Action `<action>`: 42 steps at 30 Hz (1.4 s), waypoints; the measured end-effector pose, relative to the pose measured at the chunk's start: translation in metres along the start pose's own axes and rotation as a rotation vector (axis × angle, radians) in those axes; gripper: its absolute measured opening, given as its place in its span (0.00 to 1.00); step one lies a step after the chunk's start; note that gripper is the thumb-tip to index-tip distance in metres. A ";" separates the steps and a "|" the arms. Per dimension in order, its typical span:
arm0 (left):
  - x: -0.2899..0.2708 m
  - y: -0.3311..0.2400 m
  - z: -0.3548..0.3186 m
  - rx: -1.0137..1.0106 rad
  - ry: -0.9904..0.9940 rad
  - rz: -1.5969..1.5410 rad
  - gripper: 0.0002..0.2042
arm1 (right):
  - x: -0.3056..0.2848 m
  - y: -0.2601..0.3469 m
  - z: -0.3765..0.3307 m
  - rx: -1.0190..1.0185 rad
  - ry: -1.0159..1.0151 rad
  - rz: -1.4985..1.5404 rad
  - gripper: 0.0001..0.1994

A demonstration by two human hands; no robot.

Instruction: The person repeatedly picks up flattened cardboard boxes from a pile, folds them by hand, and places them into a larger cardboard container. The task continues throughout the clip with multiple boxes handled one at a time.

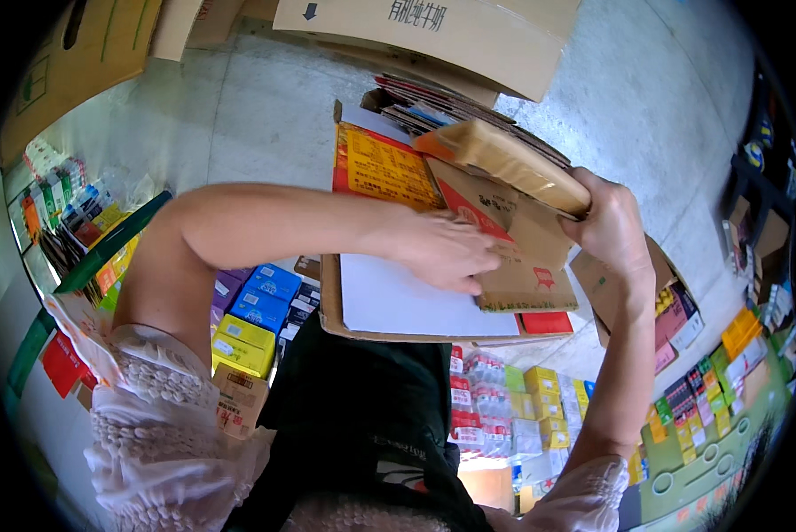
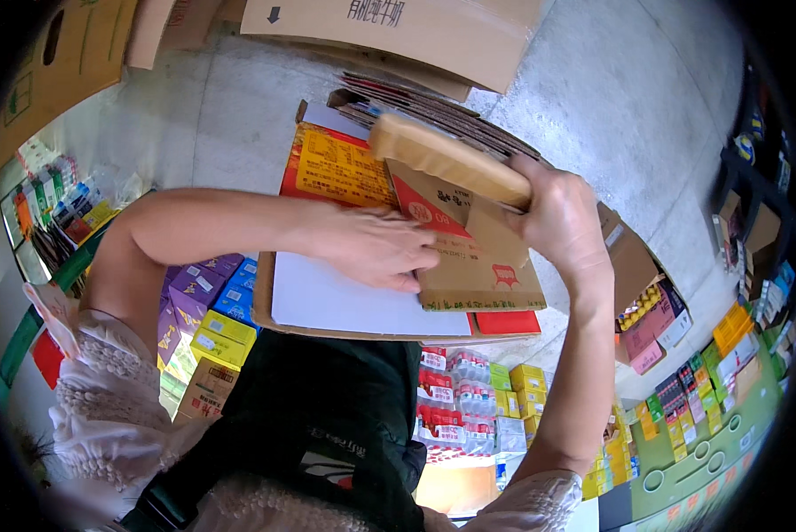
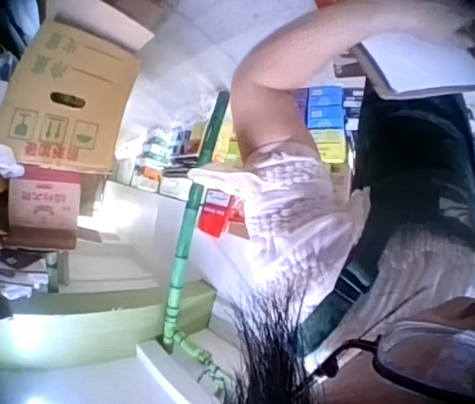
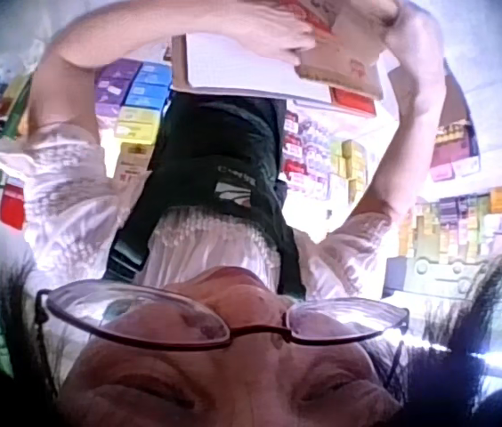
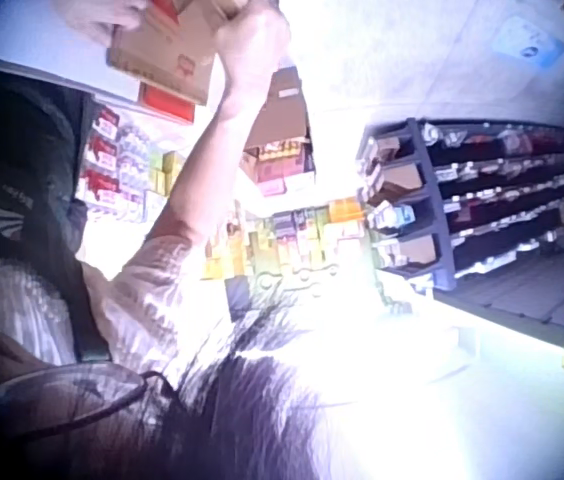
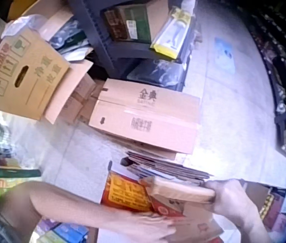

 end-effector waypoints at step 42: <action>0.006 0.099 -0.178 -0.789 -0.835 -0.066 0.25 | 0.176 -0.037 0.041 -0.151 0.174 -0.325 0.14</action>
Point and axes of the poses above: each hand's wrist, its own z-axis towards the middle knuckle, its own x-axis out of the palm, y = z × x, the point moved 5 cm from there along z, towards the middle knuckle, and after that the axes turned 14 degrees about x, right-handed, at the moved point
